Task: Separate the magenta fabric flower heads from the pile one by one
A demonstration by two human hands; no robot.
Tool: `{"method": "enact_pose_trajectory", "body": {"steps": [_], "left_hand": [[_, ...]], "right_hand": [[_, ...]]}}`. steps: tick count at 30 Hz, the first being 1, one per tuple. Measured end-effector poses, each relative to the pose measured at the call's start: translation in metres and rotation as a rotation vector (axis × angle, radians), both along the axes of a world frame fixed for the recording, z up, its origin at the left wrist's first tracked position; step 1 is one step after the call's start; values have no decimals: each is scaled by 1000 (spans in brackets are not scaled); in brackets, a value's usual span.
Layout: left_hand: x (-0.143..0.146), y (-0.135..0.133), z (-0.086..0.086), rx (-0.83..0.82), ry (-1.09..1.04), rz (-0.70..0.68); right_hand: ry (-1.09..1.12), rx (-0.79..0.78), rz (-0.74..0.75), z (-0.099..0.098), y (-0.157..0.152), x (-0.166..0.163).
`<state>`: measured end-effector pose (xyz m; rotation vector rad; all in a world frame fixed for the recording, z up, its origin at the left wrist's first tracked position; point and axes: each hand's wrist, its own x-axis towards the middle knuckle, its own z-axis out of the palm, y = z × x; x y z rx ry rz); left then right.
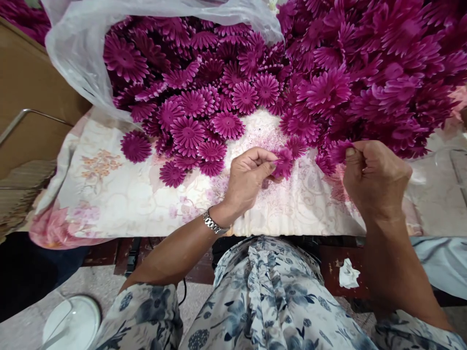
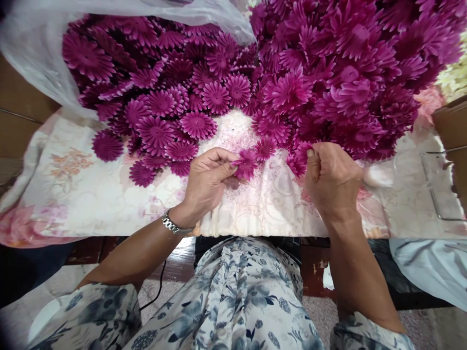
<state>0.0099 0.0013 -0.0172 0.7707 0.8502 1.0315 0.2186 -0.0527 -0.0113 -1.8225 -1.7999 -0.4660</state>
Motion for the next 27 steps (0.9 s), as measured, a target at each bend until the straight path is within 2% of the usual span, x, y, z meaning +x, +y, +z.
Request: {"method": "enact_pose_trajectory", "body": {"steps": [2, 4, 6, 9, 13, 19, 24, 27], "left_hand": [[1, 0, 1, -2, -22, -45], [2, 0, 1, -12, -37, -62], [3, 0, 1, -15, -38, -64], [2, -2, 0, 13, -28, -115], [-1, -3, -2, 82, 18, -157], [-1, -4, -4, 209, 118, -134], [-1, -7, -1, 304, 175, -167], [-1, -7, 1, 330, 184, -173]], "right_hand": [[-51, -36, -18, 2, -3, 7], [-10, -1, 38, 6, -2, 0], [122, -11, 194, 9, 3, -16], [338, -130, 419, 10, 14, -42], [607, -305, 569, 7, 21, -51], [1017, -436, 513, 1, 15, -49], [1132, -522, 506, -6, 14, -51], [1120, -521, 500, -7, 12, -50]]}}
